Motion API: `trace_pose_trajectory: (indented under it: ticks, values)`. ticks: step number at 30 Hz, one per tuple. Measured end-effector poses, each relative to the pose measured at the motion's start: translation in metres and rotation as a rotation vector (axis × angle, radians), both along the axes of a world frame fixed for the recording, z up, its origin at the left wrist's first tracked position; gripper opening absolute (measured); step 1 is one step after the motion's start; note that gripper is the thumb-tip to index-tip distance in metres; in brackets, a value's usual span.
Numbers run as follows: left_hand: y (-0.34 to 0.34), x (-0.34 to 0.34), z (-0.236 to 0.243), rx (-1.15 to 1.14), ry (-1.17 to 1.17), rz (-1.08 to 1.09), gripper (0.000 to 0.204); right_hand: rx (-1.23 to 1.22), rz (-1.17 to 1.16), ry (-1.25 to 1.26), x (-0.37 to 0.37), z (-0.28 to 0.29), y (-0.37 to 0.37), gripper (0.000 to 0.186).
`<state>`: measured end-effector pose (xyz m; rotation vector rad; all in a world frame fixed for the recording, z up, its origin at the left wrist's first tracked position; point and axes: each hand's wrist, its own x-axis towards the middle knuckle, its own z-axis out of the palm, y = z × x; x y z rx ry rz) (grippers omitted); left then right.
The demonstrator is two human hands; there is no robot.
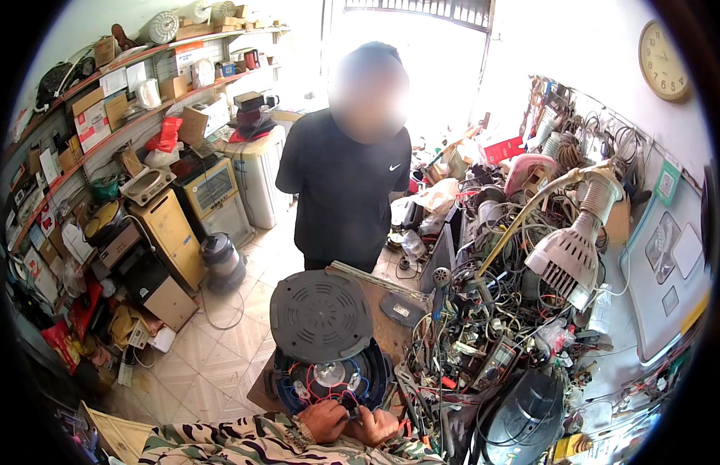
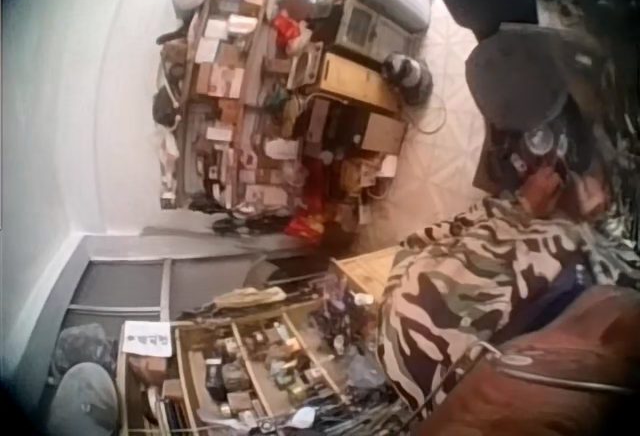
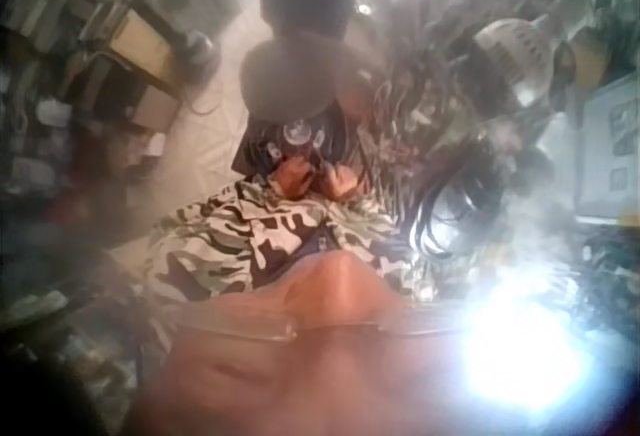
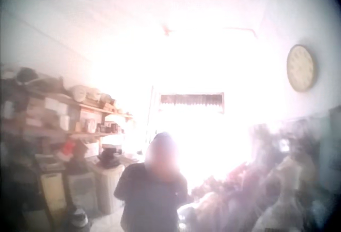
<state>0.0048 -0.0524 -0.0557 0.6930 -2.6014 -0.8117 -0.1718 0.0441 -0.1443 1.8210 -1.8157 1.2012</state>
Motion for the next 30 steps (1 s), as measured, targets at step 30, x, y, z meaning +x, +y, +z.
trace_pose_trajectory:
  ticks: [30]
  values:
    - [-0.016,0.059,0.018,-0.200,-0.051,0.101,0.032,0.406,-0.027,-0.828,0.011,0.053,0.039,0.049]
